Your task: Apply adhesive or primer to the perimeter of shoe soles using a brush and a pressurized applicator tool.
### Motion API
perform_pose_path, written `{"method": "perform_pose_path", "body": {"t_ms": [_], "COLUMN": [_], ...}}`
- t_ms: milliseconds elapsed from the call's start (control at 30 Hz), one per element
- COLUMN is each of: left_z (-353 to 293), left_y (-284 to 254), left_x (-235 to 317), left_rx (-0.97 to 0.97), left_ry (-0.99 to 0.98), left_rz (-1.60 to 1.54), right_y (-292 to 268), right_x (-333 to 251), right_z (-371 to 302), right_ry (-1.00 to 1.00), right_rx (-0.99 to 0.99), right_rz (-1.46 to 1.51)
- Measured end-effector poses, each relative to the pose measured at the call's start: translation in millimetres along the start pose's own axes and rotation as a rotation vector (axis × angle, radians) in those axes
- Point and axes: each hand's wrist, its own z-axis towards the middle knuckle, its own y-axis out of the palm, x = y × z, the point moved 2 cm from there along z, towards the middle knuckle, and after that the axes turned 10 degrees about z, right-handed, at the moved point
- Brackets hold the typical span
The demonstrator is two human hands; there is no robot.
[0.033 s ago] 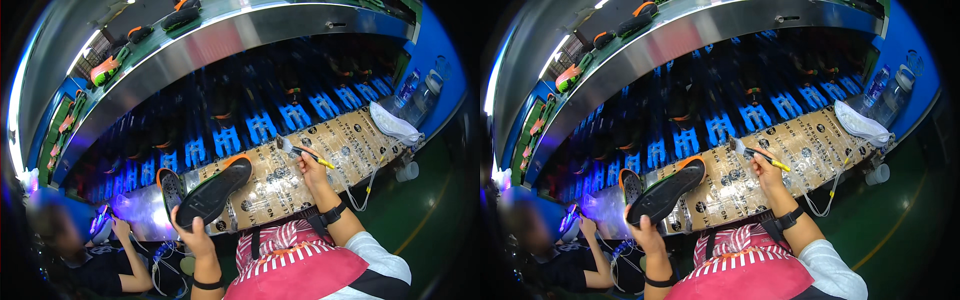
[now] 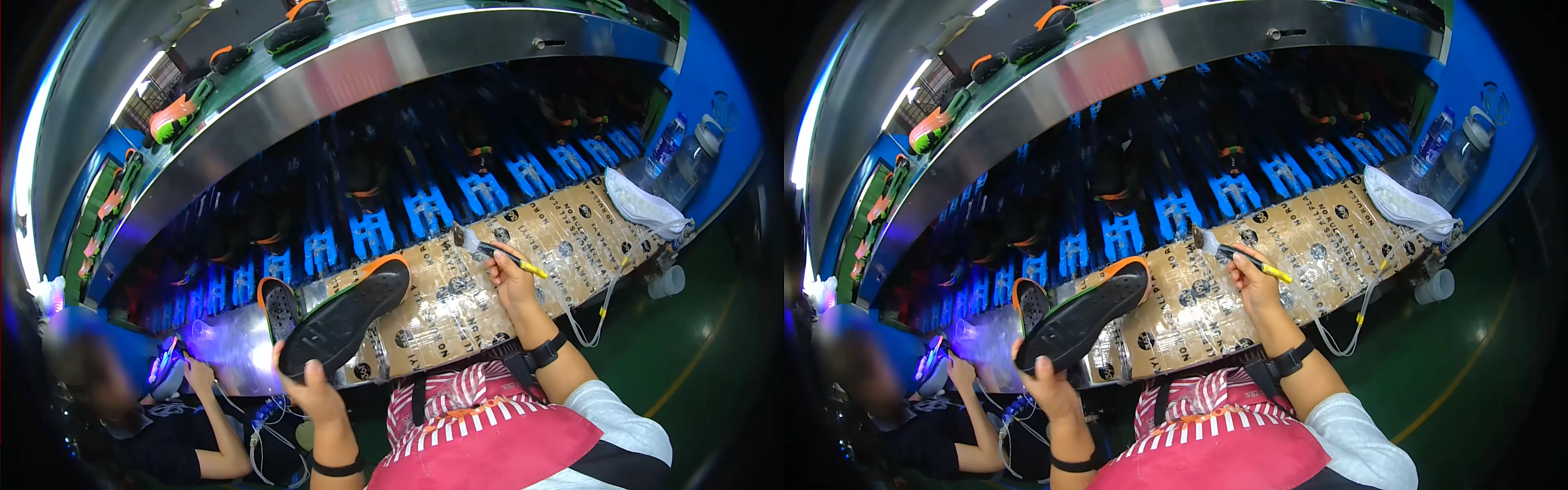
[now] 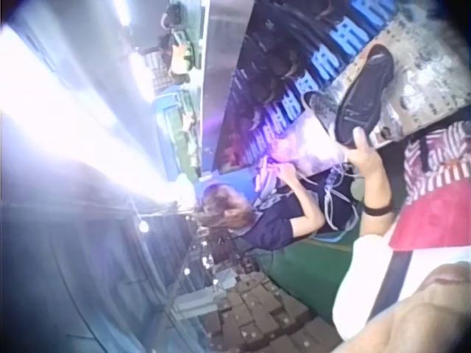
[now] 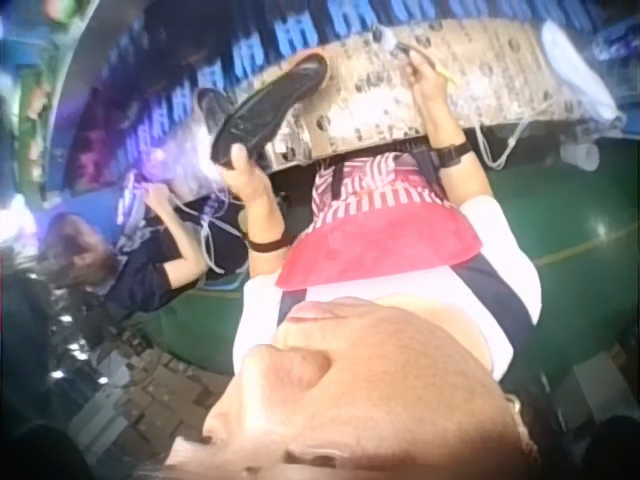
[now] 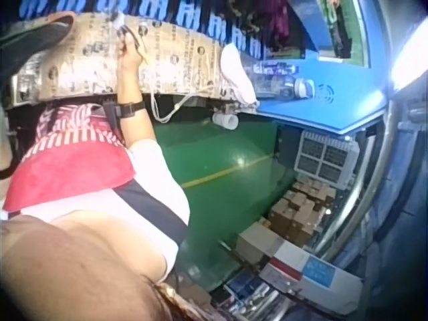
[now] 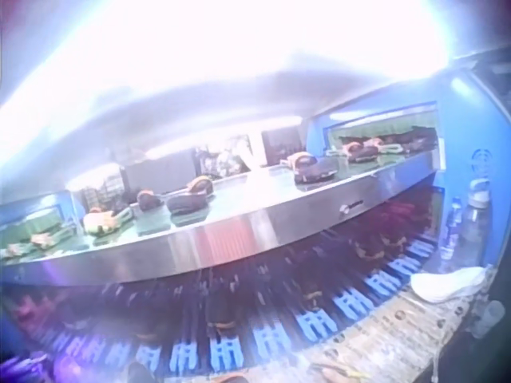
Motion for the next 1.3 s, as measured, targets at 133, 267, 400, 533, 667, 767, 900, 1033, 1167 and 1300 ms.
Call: {"method": "perform_pose_path", "body": {"t_ms": [133,267,400,533,667,767,900,1033,1167,1300], "left_z": [24,48,126,232,262,263,281,302,303,316], "left_y": [-15,-33,3,48,68,82,82,89,121,133], "left_x": [65,133,172,174,170,171,189,203,205,203], "left_rx": [0.148,0.327,0.303,-0.047,0.134,0.051,0.225,0.123,0.150,0.267], "left_ry": [0.212,0.524,0.614,0.311,0.352,0.455,0.607,0.569,0.516,0.373], "left_rz": [-0.079,-0.289,-0.351,-0.195,0.440,0.511,0.962,1.279,1.366,1.442], "right_y": [0,-1,0,5,6,3,6,9,5,8], "right_x": [-3,-5,-6,-4,-4,-4,-5,-5,-5,-3], "right_z": [-3,-4,-1,-2,-6,-7,-8,-9,-9,-11], "right_ry": [0.032,0.058,0.059,0.063,0.079,0.103,0.132,0.139,0.121,0.132], "right_rx": [0.042,0.013,0.002,-0.005,-0.032,-0.054,-0.092,-0.076,-0.076,-0.094], "right_rz": [0.047,0.020,0.014,-0.056,-0.074,-0.124,-0.217,-0.203,-0.241,-0.319]}}
